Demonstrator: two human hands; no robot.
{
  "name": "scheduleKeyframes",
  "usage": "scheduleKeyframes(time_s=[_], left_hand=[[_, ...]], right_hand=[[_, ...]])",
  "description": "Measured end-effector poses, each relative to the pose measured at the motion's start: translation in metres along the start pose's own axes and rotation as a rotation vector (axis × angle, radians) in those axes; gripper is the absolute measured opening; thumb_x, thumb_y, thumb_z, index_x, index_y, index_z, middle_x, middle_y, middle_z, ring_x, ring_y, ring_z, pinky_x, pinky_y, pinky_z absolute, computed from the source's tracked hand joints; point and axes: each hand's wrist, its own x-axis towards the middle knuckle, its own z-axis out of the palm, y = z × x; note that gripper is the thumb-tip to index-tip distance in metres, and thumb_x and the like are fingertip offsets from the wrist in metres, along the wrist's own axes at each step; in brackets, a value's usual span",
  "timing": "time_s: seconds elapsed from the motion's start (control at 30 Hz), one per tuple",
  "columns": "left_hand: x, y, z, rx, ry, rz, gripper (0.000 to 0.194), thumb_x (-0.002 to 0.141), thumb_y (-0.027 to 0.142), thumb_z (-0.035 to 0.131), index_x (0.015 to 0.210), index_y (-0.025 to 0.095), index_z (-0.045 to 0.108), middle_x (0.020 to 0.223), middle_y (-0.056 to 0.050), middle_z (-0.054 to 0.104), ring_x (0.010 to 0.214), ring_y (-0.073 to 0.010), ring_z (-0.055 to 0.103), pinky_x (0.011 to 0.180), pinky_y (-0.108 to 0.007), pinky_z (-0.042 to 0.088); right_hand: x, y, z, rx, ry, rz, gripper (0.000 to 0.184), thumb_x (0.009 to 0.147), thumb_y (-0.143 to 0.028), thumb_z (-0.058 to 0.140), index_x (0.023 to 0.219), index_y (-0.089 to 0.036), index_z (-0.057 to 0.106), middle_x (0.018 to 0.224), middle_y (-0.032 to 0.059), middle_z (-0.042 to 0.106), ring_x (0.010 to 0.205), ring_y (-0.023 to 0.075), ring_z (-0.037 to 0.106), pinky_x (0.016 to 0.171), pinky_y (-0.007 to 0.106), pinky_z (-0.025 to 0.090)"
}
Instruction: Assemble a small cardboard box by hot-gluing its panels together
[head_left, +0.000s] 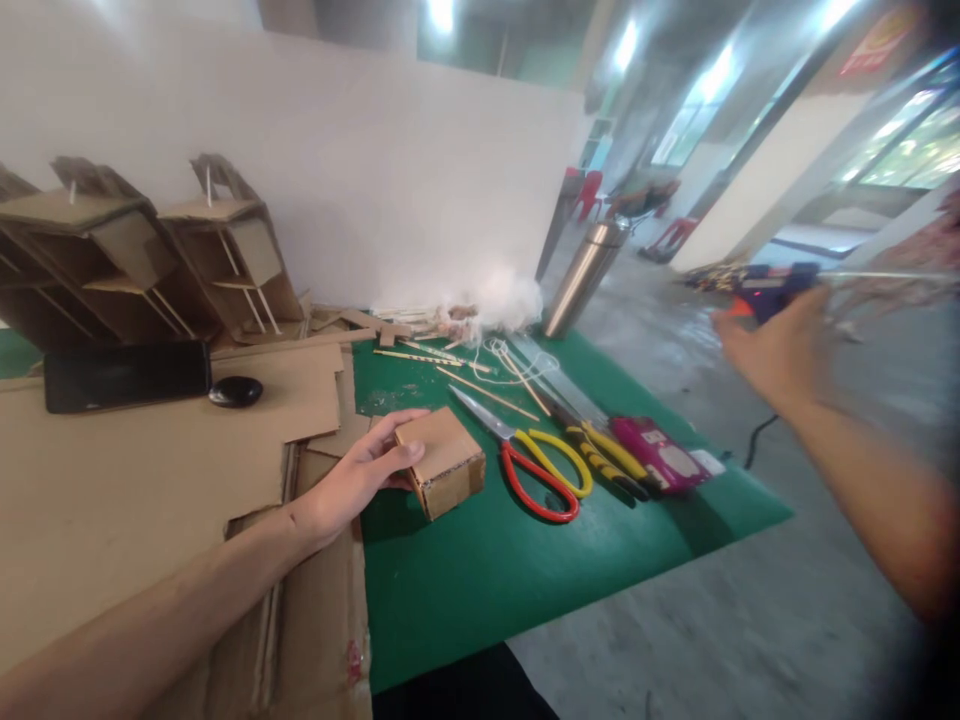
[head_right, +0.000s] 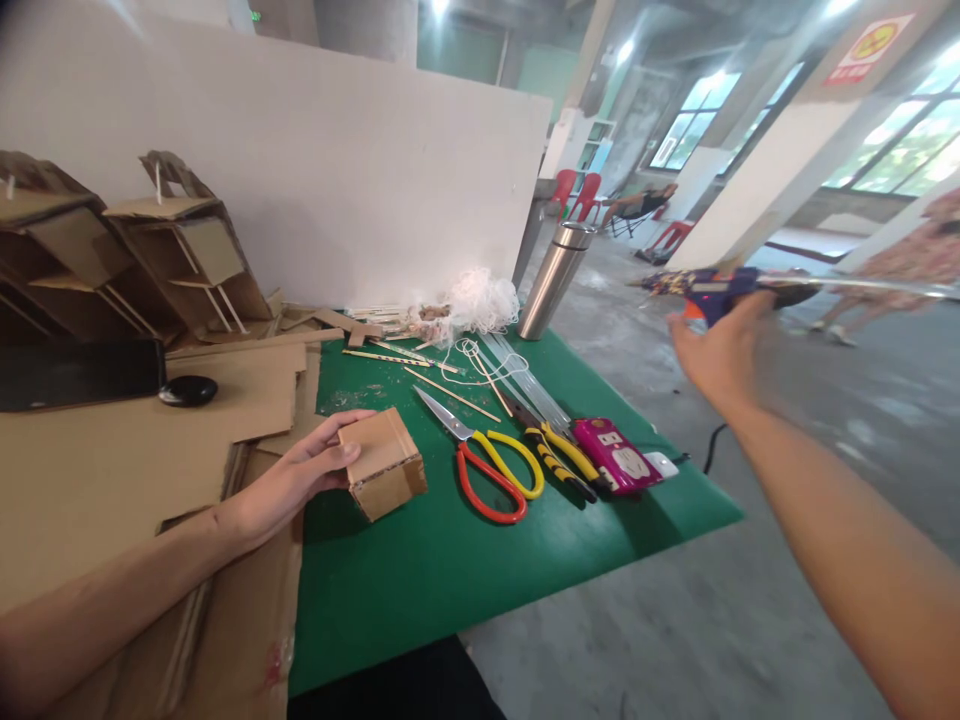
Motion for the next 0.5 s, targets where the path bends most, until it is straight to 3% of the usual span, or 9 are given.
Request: scheduleKeyframes(time_s=[0.13, 0.3, 0.5], left_hand=[[-0.001, 0.001, 0.001, 0.01, 0.005, -0.007, 0.059, 0.075, 0.051, 0.079, 0.125, 0.027, 0.059, 0.11, -0.003, 0.064, 0.097, -0.0204, 0.059, 0.082, -0.03, 0.051], [-0.002, 0.003, 0.002, 0.006, 0.028, -0.022, 0.062, 0.075, 0.05, 0.079, 0.128, 0.027, 0.057, 0.113, -0.004, 0.062, 0.099, -0.0216, 0.059, 0.084, -0.033, 0.051], [-0.001, 0.002, 0.001, 0.0, 0.021, -0.025, 0.058, 0.074, 0.05, 0.08, 0.124, 0.027, 0.059, 0.109, -0.003, 0.063, 0.096, -0.0201, 0.059, 0.083, -0.031, 0.051]], right_hand=[[-0.025, -0.007, 0.023, 0.093, -0.198, 0.035, 0.065, 0.096, -0.047, 0.059, 0.137, 0.001, 0.043, 0.126, 0.0326, 0.06, 0.115, 0.0318, 0.061, 0.082, 0.037, 0.046], [-0.051, -0.012, 0.053, 0.126, -0.381, 0.029, 0.038, 0.096, -0.035, 0.064, 0.128, -0.015, 0.059, 0.124, 0.0123, 0.063, 0.107, 0.0246, 0.066, 0.089, 0.041, 0.056], [-0.051, -0.013, 0.073, 0.062, -0.489, -0.045, 0.037, 0.095, -0.033, 0.066, 0.127, -0.014, 0.06, 0.127, 0.0125, 0.062, 0.108, 0.0249, 0.065, 0.089, 0.043, 0.056]])
